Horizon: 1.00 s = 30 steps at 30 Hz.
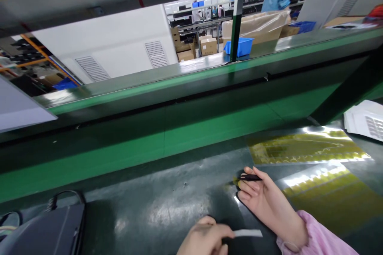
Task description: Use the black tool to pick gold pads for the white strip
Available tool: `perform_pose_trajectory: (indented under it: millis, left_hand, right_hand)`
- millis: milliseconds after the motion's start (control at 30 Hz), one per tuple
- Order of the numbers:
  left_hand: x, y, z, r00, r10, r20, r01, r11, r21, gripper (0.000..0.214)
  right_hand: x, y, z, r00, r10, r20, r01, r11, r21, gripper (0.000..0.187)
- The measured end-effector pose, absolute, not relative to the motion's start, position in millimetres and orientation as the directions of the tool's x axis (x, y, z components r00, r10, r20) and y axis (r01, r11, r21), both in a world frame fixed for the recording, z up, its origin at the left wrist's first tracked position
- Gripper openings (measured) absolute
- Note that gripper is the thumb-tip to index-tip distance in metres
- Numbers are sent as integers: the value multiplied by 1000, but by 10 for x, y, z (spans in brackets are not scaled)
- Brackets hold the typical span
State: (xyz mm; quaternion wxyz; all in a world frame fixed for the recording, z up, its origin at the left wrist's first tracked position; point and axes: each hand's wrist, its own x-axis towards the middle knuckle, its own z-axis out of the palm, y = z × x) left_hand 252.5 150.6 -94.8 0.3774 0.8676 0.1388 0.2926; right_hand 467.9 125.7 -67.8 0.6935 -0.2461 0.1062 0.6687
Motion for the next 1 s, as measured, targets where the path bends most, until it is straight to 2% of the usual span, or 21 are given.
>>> perform_pose_trajectory:
  millis: [33,67,100,167,233,333,467,833,1000]
  left_hand:
    - [2498,1534,-928,733,588,341,-21,-482,876,20]
    - [2475,1565,-902,669,701,247,-88,-255,963,19]
    - [2458,1601,-868,612,780,129,-180,-21,983,18]
    - [2440,1681,-771,529,841,-110,-386,354,852,13]
    - [2437,1759,-663,464,841,-276,-532,515,672,10]
    - [2436,1829,-563,435,820,-373,-606,573,552,18]
    - [2422,1829,-586,428,816,-388,-622,578,529,21]
    - [2409,1818,-649,461,818,-344,-598,573,560,23]
    - [2443,1758,-756,465,833,-298,-522,530,668,27]
  right_hand:
    - [4680,1254,-685,79,878,-472,-980,-18,-199,29]
    - [4681,1252,-691,78,881,-467,-980,-19,-198,28]
    - [4681,1251,-696,77,882,-464,-980,-19,-199,27]
    - [4680,1252,-700,80,881,-466,-979,-19,-204,26]
    - [4676,1254,-696,83,877,-473,-979,-18,-205,27]
    - [4671,1253,-682,85,870,-485,-977,-22,-210,28]
    - [4671,1243,-678,96,850,-519,-974,-27,-224,32]
    - [4661,1248,-687,117,843,-526,-963,-32,-266,28]
    - [4758,1064,-927,149,796,-587,-935,-80,-345,31]
